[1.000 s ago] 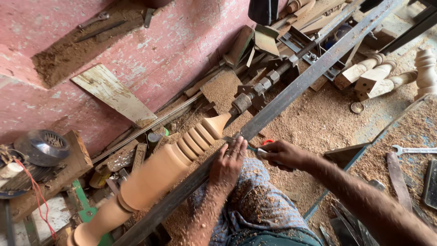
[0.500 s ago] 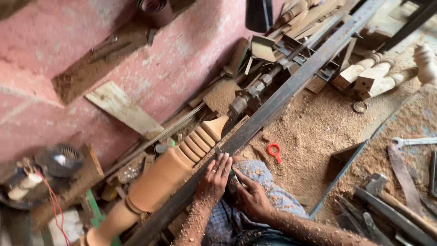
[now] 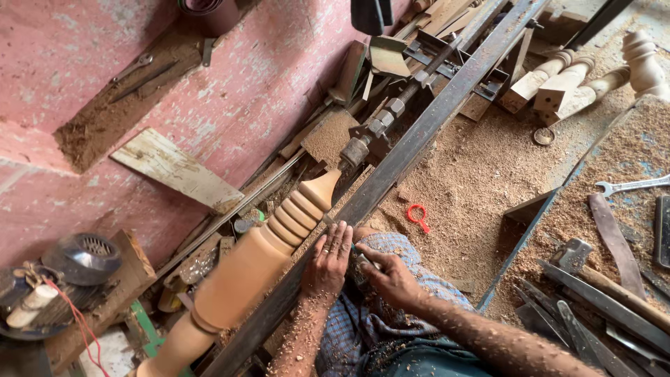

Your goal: The person uses a chisel to shape a rotating wooden spindle on a lathe. They carefully carve grooves and contours into the wood, creating a decorative pattern while wood shavings accumulate on the floor.

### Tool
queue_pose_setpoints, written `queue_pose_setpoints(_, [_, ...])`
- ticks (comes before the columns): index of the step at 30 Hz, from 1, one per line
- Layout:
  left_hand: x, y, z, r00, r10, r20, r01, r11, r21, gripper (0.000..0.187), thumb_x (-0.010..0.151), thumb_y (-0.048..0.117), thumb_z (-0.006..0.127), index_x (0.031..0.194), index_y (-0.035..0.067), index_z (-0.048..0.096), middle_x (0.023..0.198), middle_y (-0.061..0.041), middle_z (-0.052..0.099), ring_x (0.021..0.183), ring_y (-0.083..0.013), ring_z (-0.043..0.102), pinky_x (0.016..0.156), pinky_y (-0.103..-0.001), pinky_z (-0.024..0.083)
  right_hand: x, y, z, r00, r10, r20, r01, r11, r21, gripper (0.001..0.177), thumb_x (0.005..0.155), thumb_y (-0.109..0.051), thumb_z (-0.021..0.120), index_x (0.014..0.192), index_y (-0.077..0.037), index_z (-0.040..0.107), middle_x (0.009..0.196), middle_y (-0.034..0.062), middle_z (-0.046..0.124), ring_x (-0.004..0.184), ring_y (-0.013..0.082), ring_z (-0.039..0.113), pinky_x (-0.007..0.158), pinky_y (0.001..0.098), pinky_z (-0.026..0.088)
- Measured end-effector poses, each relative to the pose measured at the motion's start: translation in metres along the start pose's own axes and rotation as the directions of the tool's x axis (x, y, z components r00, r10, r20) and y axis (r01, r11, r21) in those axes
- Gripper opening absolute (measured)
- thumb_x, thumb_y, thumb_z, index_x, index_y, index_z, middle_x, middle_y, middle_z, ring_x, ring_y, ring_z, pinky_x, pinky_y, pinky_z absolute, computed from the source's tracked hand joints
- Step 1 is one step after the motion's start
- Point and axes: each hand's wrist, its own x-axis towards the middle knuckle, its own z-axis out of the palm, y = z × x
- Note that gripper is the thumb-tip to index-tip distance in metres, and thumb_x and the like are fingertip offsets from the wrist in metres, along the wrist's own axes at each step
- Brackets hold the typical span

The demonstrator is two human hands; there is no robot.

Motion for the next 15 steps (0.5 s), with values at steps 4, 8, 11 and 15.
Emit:
queue_pose_setpoints(4, [0.007, 0.000, 0.013, 1.000, -0.011, -0.006, 0.011, 1.000, -0.007, 0.051, 0.105, 0.001, 0.040, 0.155, 0.003, 0.043, 0.157, -0.014, 0.049, 0.140, -0.0263, 0.055, 0.118, -0.039, 0.042, 0.026, -0.002, -0.045, 0.994, -0.043, 0.101, 0.065, 0.970, -0.234, 0.050, 0.098, -0.040, 0.055, 0.146, -0.028, 0.057, 0.111, 0.0075, 0.078, 0.065, 0.0148, 0.068, 0.066, 0.0356, 0.068])
queue_pose_setpoints(8, [0.018, 0.005, 0.010, 1.000, -0.024, -0.009, 0.024, 1.000, -0.010, 0.051, 0.105, 0.004, 0.041, 0.156, 0.002, 0.041, 0.158, -0.015, 0.048, 0.141, -0.0251, 0.054, 0.116, -0.036, 0.041, 0.049, 0.000, -0.081, 0.887, -0.349, 0.302, 0.428, 0.867, -0.255, 0.047, 0.106, -0.041, 0.053, 0.149, -0.022, 0.057, 0.128, 0.0154, 0.065, 0.078, 0.0116, 0.066, 0.067, 0.0351, 0.064])
queue_pose_setpoints(11, [0.028, 0.013, 0.001, 0.997, -0.070, -0.016, 0.070, 0.998, -0.001, 0.057, 0.099, 0.000, 0.040, 0.156, 0.003, 0.042, 0.158, -0.013, 0.049, 0.141, -0.0219, 0.053, 0.117, -0.036, 0.039, 0.063, -0.018, -0.105, 0.945, -0.048, 0.324, 0.184, 0.897, -0.402, 0.051, 0.100, -0.043, 0.055, 0.149, -0.027, 0.057, 0.101, 0.0157, 0.078, 0.058, 0.0114, 0.060, 0.061, 0.0346, 0.063])
queue_pose_setpoints(15, [0.034, 0.015, -0.010, 0.997, -0.070, -0.033, 0.068, 0.997, -0.035, 0.057, 0.097, 0.000, 0.042, 0.154, 0.000, 0.042, 0.157, -0.015, 0.050, 0.142, -0.0238, 0.053, 0.118, -0.037, 0.038, 0.066, -0.036, -0.115, 0.912, -0.093, 0.400, 0.240, 0.912, -0.333, 0.052, 0.101, -0.040, 0.059, 0.150, -0.024, 0.056, 0.090, 0.0117, 0.072, 0.056, 0.0075, 0.057, 0.054, 0.0326, 0.055])
